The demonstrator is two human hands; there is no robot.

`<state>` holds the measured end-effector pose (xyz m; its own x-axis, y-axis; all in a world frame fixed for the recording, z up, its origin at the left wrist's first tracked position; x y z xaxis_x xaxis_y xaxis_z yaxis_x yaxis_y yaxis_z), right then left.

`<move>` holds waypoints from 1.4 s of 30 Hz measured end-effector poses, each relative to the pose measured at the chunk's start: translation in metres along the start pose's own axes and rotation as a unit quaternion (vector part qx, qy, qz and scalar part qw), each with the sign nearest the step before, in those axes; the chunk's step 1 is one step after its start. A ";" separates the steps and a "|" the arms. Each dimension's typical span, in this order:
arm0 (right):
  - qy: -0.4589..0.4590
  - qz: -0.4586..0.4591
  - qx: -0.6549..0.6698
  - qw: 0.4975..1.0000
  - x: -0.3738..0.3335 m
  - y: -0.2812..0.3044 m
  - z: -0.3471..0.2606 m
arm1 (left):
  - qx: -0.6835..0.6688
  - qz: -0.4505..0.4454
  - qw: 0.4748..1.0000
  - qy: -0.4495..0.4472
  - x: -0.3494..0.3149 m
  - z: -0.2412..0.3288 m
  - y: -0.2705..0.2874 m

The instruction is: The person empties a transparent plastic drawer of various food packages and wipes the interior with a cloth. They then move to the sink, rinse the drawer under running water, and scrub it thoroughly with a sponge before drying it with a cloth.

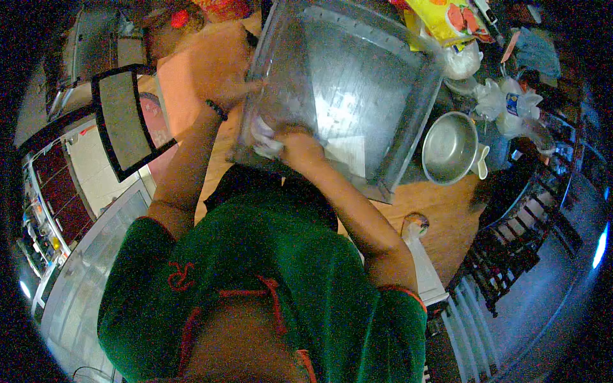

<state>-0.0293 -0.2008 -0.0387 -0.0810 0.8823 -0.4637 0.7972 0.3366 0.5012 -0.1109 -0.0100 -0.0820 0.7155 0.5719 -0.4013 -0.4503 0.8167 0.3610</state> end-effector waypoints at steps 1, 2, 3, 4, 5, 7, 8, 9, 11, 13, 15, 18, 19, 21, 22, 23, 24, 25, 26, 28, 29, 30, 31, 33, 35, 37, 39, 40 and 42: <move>-0.012 0.053 -0.021 0.998 -0.013 0.021 0.010 | -0.068 -0.069 0.995 0.006 0.004 -0.009 -0.005; -0.029 0.104 -0.040 0.993 -0.027 0.041 0.020 | -0.164 -0.058 0.984 0.033 0.002 -0.003 -0.008; -0.138 0.162 0.076 0.974 -0.037 0.055 0.037 | -0.257 -0.049 0.963 0.061 -0.007 0.011 -0.014; -0.169 0.188 0.231 0.940 -0.047 0.051 0.076 | -0.346 -0.044 0.933 0.085 -0.010 0.022 -0.019; -0.136 0.207 0.301 0.921 -0.054 0.071 0.074 | -0.347 -0.042 0.934 0.066 -0.008 0.020 -0.018; -0.118 0.246 0.478 0.835 -0.082 0.099 0.062 | -0.347 -0.044 0.937 0.026 -0.006 0.007 -0.010; -0.117 0.261 0.587 0.758 -0.098 0.107 0.055 | -0.384 -0.064 0.920 0.042 -0.009 -0.001 0.000; -0.125 0.264 0.585 0.756 -0.119 0.120 0.055 | -0.420 -0.084 0.902 0.059 -0.017 -0.012 0.014; -0.046 0.324 0.665 0.672 -0.150 0.134 0.059 | -0.441 -0.089 0.889 0.087 -0.030 -0.013 0.038; -0.060 0.425 0.666 0.610 -0.182 0.150 0.072 | -0.412 -0.054 0.904 0.105 -0.053 0.004 0.065; -0.003 0.372 0.677 0.635 -0.195 0.166 0.088 | -0.427 -0.079 0.897 0.078 -0.073 0.034 0.080; -0.042 0.453 0.691 0.562 -0.190 0.172 0.086 | -0.481 -0.080 0.871 0.059 -0.094 0.053 0.079; -0.090 0.523 0.632 0.565 -0.190 0.170 0.092 | -0.501 -0.078 0.860 0.058 -0.099 0.058 0.075; 0.120 0.250 0.873 0.401 -0.157 0.181 0.057 | -0.538 -0.064 0.839 0.052 -0.109 0.079 0.064; 0.142 0.201 0.882 0.403 -0.145 0.185 0.047 | -0.552 -0.051 0.832 0.035 -0.115 0.082 0.057; 0.151 0.190 0.871 0.427 -0.143 0.185 0.036 | -0.567 -0.044 0.823 0.016 -0.119 0.085 0.053; 0.155 0.217 0.845 0.463 -0.141 0.185 0.026 | -0.556 -0.047 0.829 0.023 -0.123 0.083 0.050; 0.162 0.240 0.825 0.486 -0.141 0.181 0.021 | -0.542 -0.055 0.838 0.030 -0.123 0.081 0.046; 0.166 0.256 0.809 0.503 -0.141 0.179 0.015 | -0.530 -0.063 0.845 0.034 -0.121 0.082 0.043; 0.177 0.259 0.798 0.515 -0.135 0.172 0.010 | -0.552 -0.062 0.832 0.004 -0.127 0.089 0.031; 0.181 0.246 0.797 0.522 -0.133 0.165 0.004 | -0.563 -0.055 0.825 -0.011 -0.138 0.098 0.025; 0.186 0.235 0.797 0.525 -0.127 0.163 -0.001 | -0.544 -0.022 0.835 -0.075 -0.148 0.112 0.024; 0.194 0.219 0.801 0.522 -0.120 0.157 -0.001 | -0.549 -0.005 0.832 -0.082 -0.157 0.121 0.026; 0.203 0.195 0.797 0.534 -0.111 0.153 -0.017 | -0.580 0.024 0.809 -0.097 -0.181 0.130 0.033; 0.220 0.176 0.792 0.542 -0.105 0.153 -0.030 | -0.576 0.027 0.809 -0.112 -0.191 0.134 0.037; 0.232 0.155 0.790 0.546 -0.099 0.144 -0.049 | -0.579 0.029 0.807 -0.112 -0.199 0.130 0.039; 0.237 0.126 0.791 0.550 -0.091 0.129 -0.069 | -0.589 0.033 0.802 -0.097 -0.204 0.119 0.039; 0.238 0.114 0.792 0.550 -0.086 0.119 -0.076 | -0.587 0.040 0.800 -0.113 -0.208 0.116 0.044; 0.236 0.087 0.794 0.554 -0.074 0.094 -0.097 | -0.589 0.067 0.792 -0.146 -0.226 0.107 0.059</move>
<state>-0.0063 -0.2028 0.1139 0.2301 0.9700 -0.0789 0.3086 -0.1496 -0.9393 -0.2417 -0.0990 0.1200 0.6347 0.7577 -0.1517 -0.5948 0.3537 -0.7219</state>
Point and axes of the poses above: each hand's wrist, its own x-axis towards the middle knuckle, its own y-axis out of the back of the hand, z = x × y, the point moved 4 cm from there along x, towards the middle knuckle, and after that the axes turned 1 degree about -z, right-handed, at the moved point
